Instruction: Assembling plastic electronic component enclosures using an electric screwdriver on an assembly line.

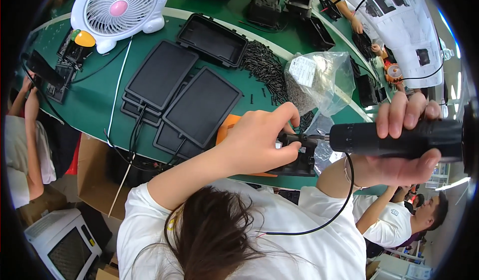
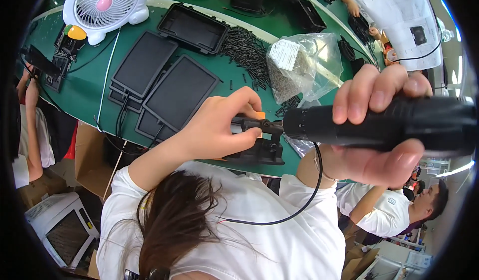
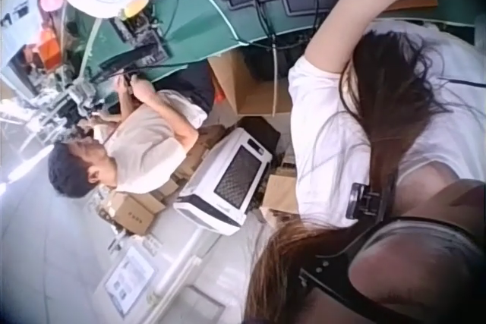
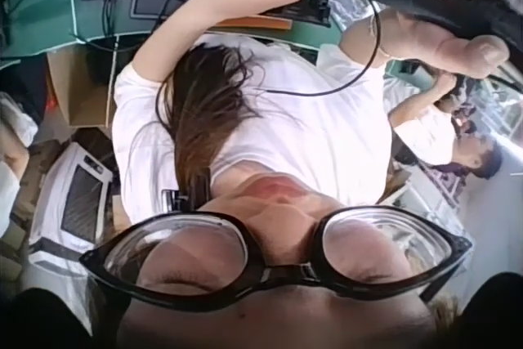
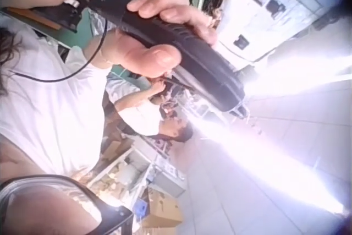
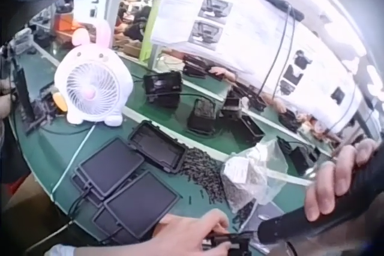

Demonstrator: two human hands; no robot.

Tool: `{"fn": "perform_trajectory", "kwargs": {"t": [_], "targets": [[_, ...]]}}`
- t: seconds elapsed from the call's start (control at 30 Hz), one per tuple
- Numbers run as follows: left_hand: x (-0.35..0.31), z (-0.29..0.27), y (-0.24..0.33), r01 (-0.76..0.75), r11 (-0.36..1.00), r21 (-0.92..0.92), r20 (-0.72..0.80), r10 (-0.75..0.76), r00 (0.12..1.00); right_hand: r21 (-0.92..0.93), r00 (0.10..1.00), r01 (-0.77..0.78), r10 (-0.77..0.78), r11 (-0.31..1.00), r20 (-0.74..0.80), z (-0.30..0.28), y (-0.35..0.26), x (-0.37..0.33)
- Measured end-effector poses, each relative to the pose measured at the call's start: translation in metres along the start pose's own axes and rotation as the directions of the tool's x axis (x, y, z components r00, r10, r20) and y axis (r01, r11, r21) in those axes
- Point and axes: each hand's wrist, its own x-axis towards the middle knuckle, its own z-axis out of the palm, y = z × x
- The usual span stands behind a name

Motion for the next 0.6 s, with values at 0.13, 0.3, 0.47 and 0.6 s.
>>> {"fn": "perform_trajectory", "kwargs": {"t": [0.13,0.3,0.47,0.6], "targets": [[-0.002,-0.001,0.002,0.036,0.999,-0.014,0.01,-0.036,0.999,-0.057,0.998,-0.014,0.017,0.998,0.06,0.011,0.002,-0.004],[-0.003,-0.002,0.004,0.057,0.998,0.027,0.01,-0.057,0.998,0.009,0.985,-0.115,0.113,0.993,0.134,0.011,0.007,0.003],[-0.002,0.002,-0.002,0.001,1.0,-0.001,-0.028,-0.001,1.0,0.061,0.99,-0.137,0.135,0.989,0.043,0.013,0.012,0.002],[0.0,0.007,-0.007,-0.048,0.999,0.017,-0.085,0.05,0.995,0.055,0.992,-0.126,0.127,0.991,-0.021,0.014,0.013,0.001]]}}
